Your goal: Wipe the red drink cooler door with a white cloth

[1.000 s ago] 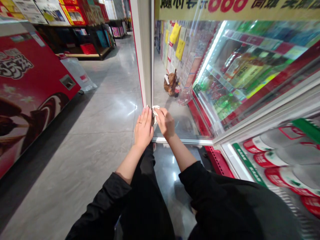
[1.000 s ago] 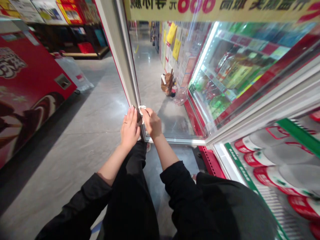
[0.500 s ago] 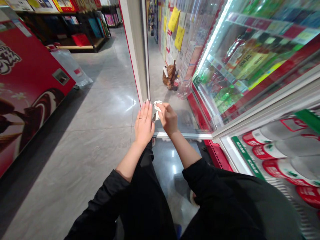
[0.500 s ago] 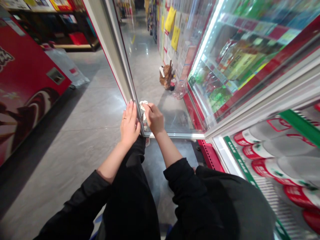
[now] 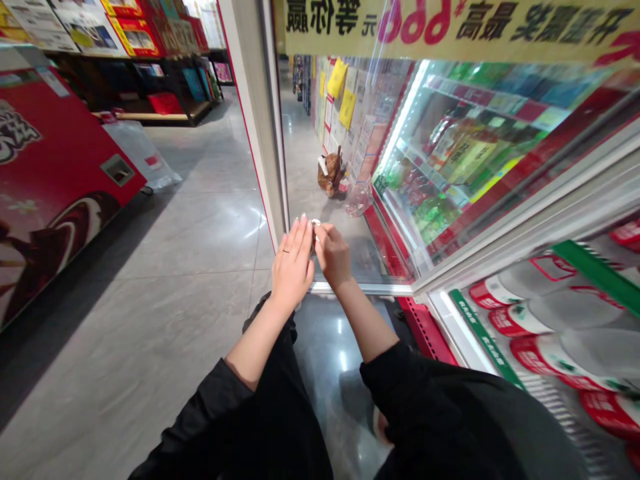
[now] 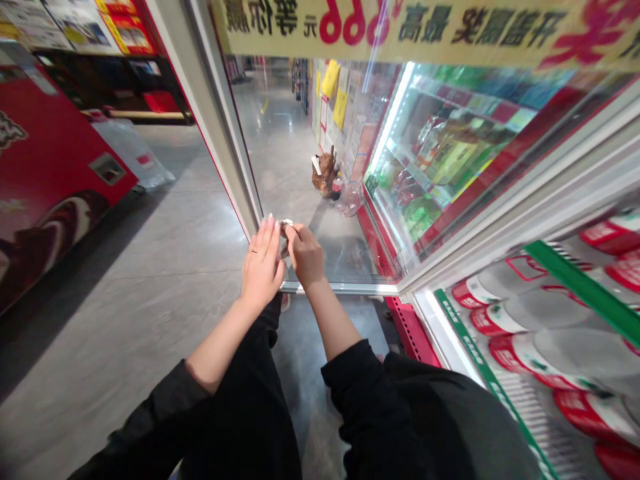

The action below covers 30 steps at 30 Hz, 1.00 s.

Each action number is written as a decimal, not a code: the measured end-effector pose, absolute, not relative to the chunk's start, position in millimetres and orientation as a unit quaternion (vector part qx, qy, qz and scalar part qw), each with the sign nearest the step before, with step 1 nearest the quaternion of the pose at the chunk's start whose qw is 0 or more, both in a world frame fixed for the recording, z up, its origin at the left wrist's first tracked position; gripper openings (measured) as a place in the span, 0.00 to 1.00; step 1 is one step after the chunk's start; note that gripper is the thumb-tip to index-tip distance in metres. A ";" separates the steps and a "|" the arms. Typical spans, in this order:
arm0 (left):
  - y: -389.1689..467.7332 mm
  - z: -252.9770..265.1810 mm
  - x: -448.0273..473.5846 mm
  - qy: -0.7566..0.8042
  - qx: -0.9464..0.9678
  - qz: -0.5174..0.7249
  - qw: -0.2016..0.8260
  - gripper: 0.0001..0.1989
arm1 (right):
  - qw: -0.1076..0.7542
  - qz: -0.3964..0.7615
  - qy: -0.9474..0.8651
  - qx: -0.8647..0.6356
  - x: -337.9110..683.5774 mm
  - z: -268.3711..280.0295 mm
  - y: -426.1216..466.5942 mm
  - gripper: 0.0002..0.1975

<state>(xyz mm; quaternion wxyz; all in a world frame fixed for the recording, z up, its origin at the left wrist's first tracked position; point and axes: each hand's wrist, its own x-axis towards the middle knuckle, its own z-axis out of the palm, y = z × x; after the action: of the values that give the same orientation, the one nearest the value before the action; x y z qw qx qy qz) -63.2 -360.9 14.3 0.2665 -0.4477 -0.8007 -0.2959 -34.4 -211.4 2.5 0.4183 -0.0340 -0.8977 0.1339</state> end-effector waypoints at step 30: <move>-318.5 21.9 -42.5 -0.819 -0.465 -0.282 0.183 0.44 | 0.432 0.148 -0.886 -0.080 4.6 -9.8 -155.0 0.19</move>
<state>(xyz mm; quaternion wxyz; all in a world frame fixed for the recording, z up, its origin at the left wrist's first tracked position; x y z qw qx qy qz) -42.5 -318.5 21.9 0.1829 -0.4648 -0.8192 -0.2818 4.6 -155.0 -9.8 0.4324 -0.0803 -0.8858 0.1483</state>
